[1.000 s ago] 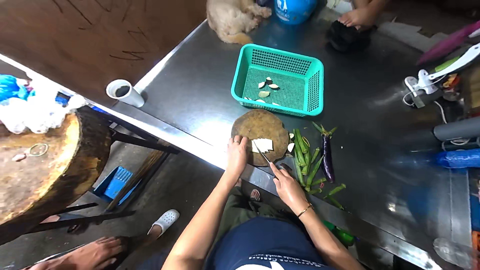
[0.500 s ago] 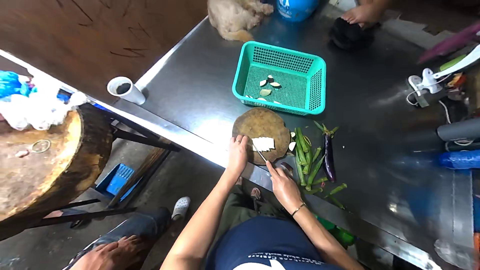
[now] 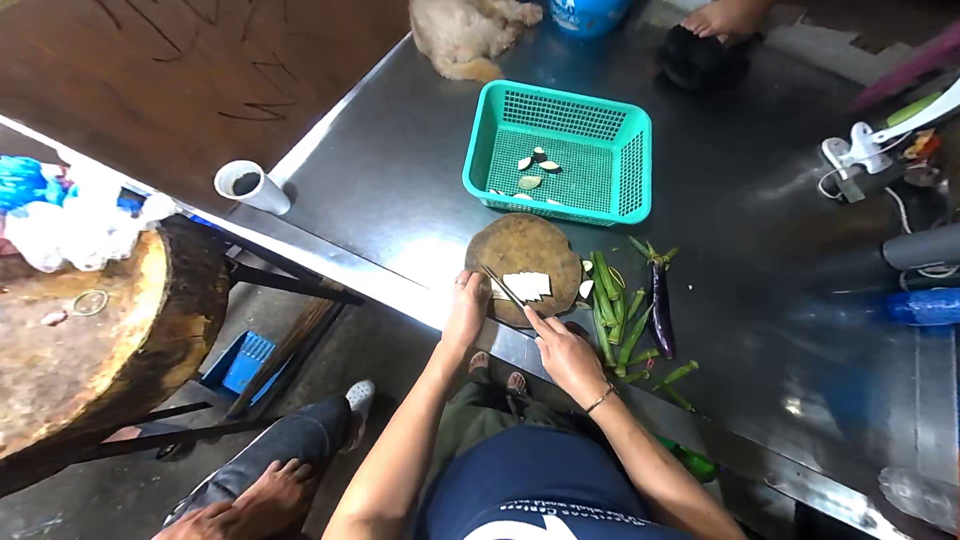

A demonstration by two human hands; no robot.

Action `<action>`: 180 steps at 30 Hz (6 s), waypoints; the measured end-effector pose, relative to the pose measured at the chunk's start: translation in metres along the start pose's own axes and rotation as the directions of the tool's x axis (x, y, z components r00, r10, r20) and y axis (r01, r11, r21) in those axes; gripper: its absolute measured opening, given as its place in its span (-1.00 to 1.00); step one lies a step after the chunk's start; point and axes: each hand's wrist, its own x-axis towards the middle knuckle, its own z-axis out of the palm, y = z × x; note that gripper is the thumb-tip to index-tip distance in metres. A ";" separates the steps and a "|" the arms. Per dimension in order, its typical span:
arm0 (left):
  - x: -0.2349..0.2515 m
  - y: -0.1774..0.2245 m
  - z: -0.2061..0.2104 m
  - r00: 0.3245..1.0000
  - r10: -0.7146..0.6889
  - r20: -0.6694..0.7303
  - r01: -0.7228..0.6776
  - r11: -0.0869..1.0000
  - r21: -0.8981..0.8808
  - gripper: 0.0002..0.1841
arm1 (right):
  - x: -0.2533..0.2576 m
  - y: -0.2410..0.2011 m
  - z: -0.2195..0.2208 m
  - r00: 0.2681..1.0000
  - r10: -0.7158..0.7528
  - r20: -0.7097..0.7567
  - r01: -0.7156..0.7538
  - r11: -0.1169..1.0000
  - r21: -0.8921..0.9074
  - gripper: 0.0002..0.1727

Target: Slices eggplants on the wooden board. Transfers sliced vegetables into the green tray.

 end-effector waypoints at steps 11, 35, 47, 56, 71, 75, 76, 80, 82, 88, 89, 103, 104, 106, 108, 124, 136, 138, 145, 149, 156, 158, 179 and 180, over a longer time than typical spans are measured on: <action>0.000 -0.003 -0.001 0.999 -0.032 -0.014 0.033 0.998 0.052 -0.73 | -0.012 0.018 0.033 0.999 0.036 -0.012 -0.037 0.999 -0.033 -0.30; 0.006 -0.002 -0.014 0.977 -0.203 0.066 0.212 0.958 -0.194 -0.83 | 0.010 0.000 0.001 0.999 0.012 0.045 -0.020 0.985 0.173 -0.34; 0.004 0.005 -0.010 0.965 -0.260 0.039 0.263 0.950 -0.169 -0.88 | 0.022 -0.022 0.005 0.998 0.020 0.066 -0.021 1.000 0.023 -0.32; 0.005 -0.004 0.004 0.949 -0.316 -0.009 0.312 0.939 -0.143 -0.87 | 0.006 -0.003 0.036 0.999 0.033 0.035 -0.033 0.999 -0.010 -0.25; 0.012 -0.013 -0.003 0.945 -0.300 0.130 0.317 0.939 -0.132 -0.65 | -0.001 0.018 0.014 1.000 0.001 0.026 -0.008 0.965 0.263 -0.32; 0.012 -0.008 -0.004 0.937 -0.325 0.127 0.339 0.934 -0.115 -0.65 | 0.000 0.010 0.015 0.998 -0.003 0.061 -0.006 0.988 0.153 -0.31; 0.012 -0.006 -0.005 0.933 -0.334 0.132 0.349 0.931 -0.110 -0.66 | 0.001 0.009 0.016 0.998 0.000 0.070 -0.009 0.992 0.127 -0.30; 0.012 -0.002 -0.005 0.923 -0.367 0.114 0.380 0.917 -0.123 -0.61 | 0.001 0.006 0.020 1.000 -0.002 0.027 0.001 1.000 0.021 -0.30; 0.010 -0.003 -0.002 0.925 -0.374 0.070 0.380 0.913 -0.150 -0.51 | 0.002 0.006 0.020 1.000 -0.003 0.015 0.003 1.000 -0.016 -0.29; 0.009 -0.003 -0.001 0.925 -0.377 0.048 0.380 0.914 -0.140 -0.64 | 0.003 0.007 0.026 1.000 -0.001 0.020 0.003 0.998 -0.066 -0.28; 0.009 -0.003 0.001 0.925 -0.375 0.052 0.379 0.916 -0.134 -0.65 | 0.001 0.008 0.028 1.000 0.006 0.021 -0.004 0.998 -0.069 -0.28; 0.004 -0.024 0.002 0.961 -0.190 0.201 0.226 0.958 -0.178 -0.68 | -0.047 0.061 0.028 0.987 0.075 -0.142 0.011 0.848 0.530 -0.35; -0.001 -0.021 0.000 0.960 -0.161 0.229 0.215 0.949 -0.230 -0.69 | -0.055 0.069 0.027 0.978 0.111 -0.175 0.011 0.816 0.577 -0.35; -0.010 -0.002 0.000 0.956 -0.101 0.275 0.198 0.915 -0.351 -0.73 | -0.066 0.084 0.025 0.953 0.178 -0.245 0.021 0.769 0.639 -0.35; -0.016 0.031 0.006 0.937 -0.045 0.348 0.187 0.902 -0.388 -0.74 | -0.074 0.100 0.025 0.927 0.228 -0.299 0.029 0.749 0.662 -0.34; 0.015 0.065 0.068 0.981 -0.129 -0.145 0.157 0.966 0.206 0.11 | -0.080 0.102 0.053 0.920 0.325 -0.221 -0.047 0.650 0.758 -0.33; 0.034 0.069 0.114 0.990 -0.078 -0.115 0.118 0.909 0.399 -0.38 | -0.065 0.104 0.041 0.913 0.298 -0.278 0.004 0.675 0.737 -0.33; 0.030 0.064 0.114 0.994 0.017 -0.107 0.027 0.917 0.399 -0.50 | -0.065 0.109 0.045 0.911 0.296 -0.289 0.017 0.671 0.741 -0.33; 0.039 0.041 0.107 0.976 0.219 -0.024 -0.187 0.883 0.430 -0.53 | -0.058 0.116 0.048 0.914 0.286 -0.288 0.018 0.679 0.734 -0.30; 0.049 0.026 0.114 0.968 0.248 -0.023 -0.220 0.896 0.387 -0.58 | -0.059 0.109 0.034 0.914 0.269 -0.303 0.030 0.700 0.713 -0.28; 0.081 0.047 0.083 0.983 -0.053 -0.177 0.066 0.995 0.071 -0.48 | -0.054 0.102 0.023 0.916 0.279 -0.289 0.055 0.625 0.779 -0.26; 0.115 0.070 0.054 0.966 -0.074 -0.246 0.064 0.997 -0.049 -0.51 | -0.052 0.101 0.020 0.910 0.293 -0.292 0.066 0.595 0.801 -0.26; 0.217 -0.002 -0.006 0.806 -0.070 0.587 -0.087 0.968 0.235 -0.20 | -0.019 0.105 0.029 0.881 0.393 -0.262 0.024 0.515 0.857 -0.25; 0.212 -0.002 -0.009 0.796 -0.066 0.602 -0.116 0.959 0.259 -0.30 | -0.010 0.102 0.028 0.886 0.372 -0.279 0.048 0.524 0.850 -0.25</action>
